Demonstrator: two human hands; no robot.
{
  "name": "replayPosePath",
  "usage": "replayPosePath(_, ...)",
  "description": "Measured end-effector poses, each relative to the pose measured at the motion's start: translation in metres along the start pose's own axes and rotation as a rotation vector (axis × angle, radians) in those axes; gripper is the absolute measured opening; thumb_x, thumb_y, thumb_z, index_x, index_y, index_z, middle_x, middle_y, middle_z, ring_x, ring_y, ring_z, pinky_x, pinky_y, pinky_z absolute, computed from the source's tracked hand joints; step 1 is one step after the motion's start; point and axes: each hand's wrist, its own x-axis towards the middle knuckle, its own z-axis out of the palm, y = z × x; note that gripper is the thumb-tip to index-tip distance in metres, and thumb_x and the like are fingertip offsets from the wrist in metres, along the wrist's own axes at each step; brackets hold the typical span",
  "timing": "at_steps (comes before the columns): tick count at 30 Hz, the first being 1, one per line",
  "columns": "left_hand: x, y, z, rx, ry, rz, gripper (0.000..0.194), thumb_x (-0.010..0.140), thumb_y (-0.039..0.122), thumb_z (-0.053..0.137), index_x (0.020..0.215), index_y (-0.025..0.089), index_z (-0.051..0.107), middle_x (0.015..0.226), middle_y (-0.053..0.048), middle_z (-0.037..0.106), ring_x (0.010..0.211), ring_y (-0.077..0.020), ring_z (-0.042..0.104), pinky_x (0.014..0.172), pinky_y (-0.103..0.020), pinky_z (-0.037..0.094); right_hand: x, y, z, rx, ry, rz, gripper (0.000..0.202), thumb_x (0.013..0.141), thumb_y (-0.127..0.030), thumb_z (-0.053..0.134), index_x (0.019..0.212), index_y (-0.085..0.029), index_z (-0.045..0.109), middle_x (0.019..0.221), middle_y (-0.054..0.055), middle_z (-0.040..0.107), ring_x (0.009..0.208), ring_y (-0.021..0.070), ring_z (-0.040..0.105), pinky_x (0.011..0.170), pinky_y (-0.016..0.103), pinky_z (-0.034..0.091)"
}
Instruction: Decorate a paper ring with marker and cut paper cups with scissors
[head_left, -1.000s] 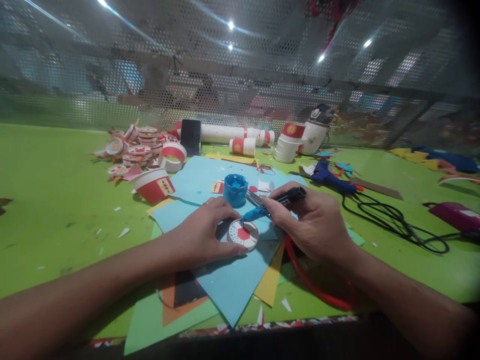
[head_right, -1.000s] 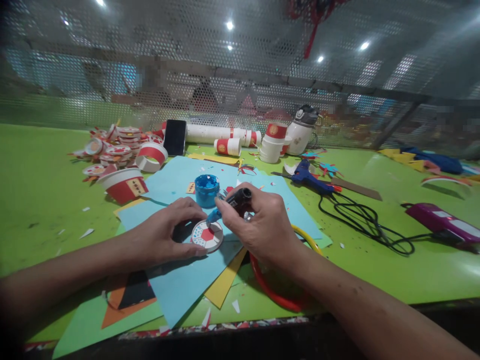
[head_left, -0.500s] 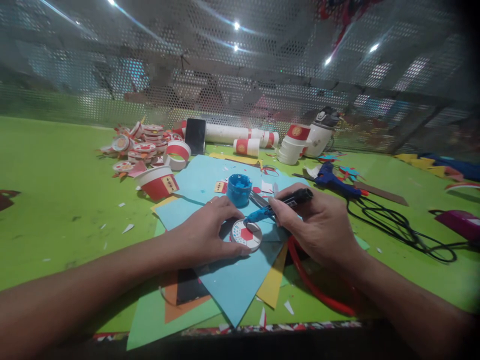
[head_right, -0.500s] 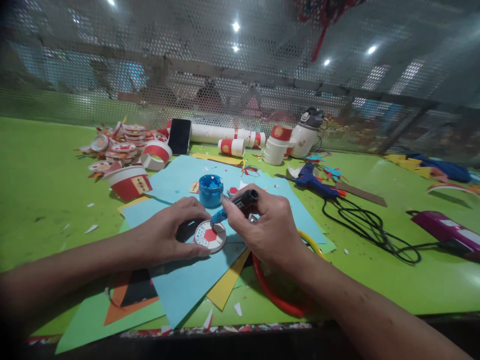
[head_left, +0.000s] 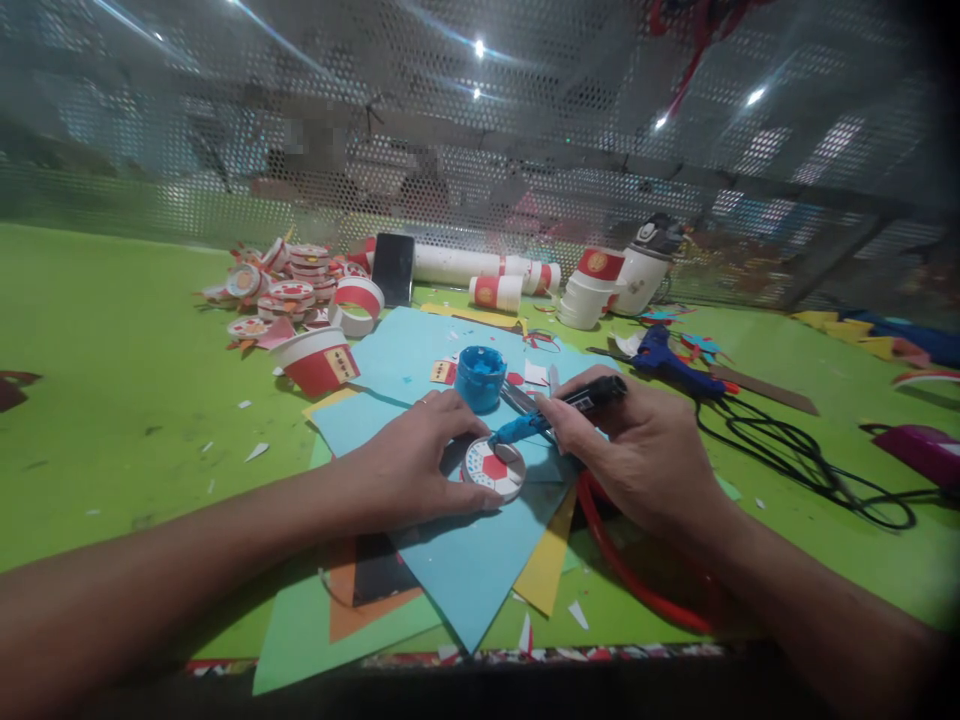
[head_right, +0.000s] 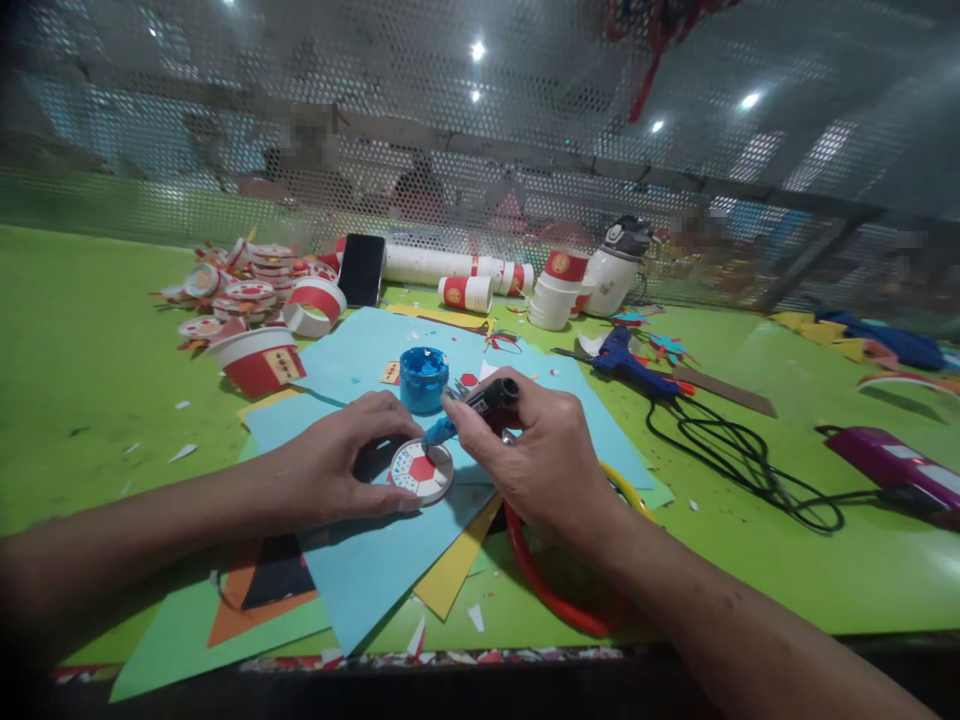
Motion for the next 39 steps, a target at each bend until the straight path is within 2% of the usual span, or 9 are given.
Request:
replayPosePath(12,0.0006,-0.0017,0.0006,0.016,0.002,0.008,0.044,0.069,0.044,0.075,0.104,0.019,0.066,0.102,-0.008,0.057,0.098,-0.025,0.053,0.085,-0.039,0.046,-0.0021,-0.0018,0.0043,-0.068,0.105,0.029,0.037,0.083,-0.03,0.067,0.051,-0.02,0.049,0.045,-0.005,0.047,0.041,0.008,0.041,0.038,0.022,0.031)
replayPosePath(19,-0.0001,-0.003,0.0012,-0.006,0.005,-0.008,0.047,0.068,0.047,0.075,0.104,0.019,0.065,0.103,-0.008,0.056,0.097,-0.0253,0.054,0.084,-0.039,0.046,-0.0032,-0.0072,0.002,-0.053,0.194,-0.047,0.028,0.083,-0.023,0.067,0.059,-0.021,0.052,0.051,-0.004,0.053,0.046,0.0095,0.046,0.044,0.022,0.039)
replayPosePath(26,0.0009,-0.0012,0.0013,0.02,0.004,-0.005,0.046,0.068,0.044,0.075,0.104,0.017,0.065,0.101,-0.008,0.057,0.096,-0.0254,0.054,0.084,-0.039,0.046,-0.004,-0.0073,0.0018,-0.099,0.147,-0.074,0.026,0.082,-0.024,0.067,0.06,-0.02,0.053,0.049,-0.006,0.047,0.046,0.009,0.04,0.044,0.022,0.036)
replayPosePath(39,0.0008,0.001,0.0004,0.033,-0.003,-0.012,0.044,0.069,0.042,0.076,0.103,0.015,0.065,0.099,-0.009,0.057,0.094,-0.0246,0.053,0.083,-0.039,0.045,-0.0042,-0.0023,0.0047,-0.126,0.11,-0.083,0.022,0.082,-0.025,0.067,0.064,-0.018,0.058,0.052,-0.005,0.049,0.048,0.0091,0.041,0.047,0.022,0.035)
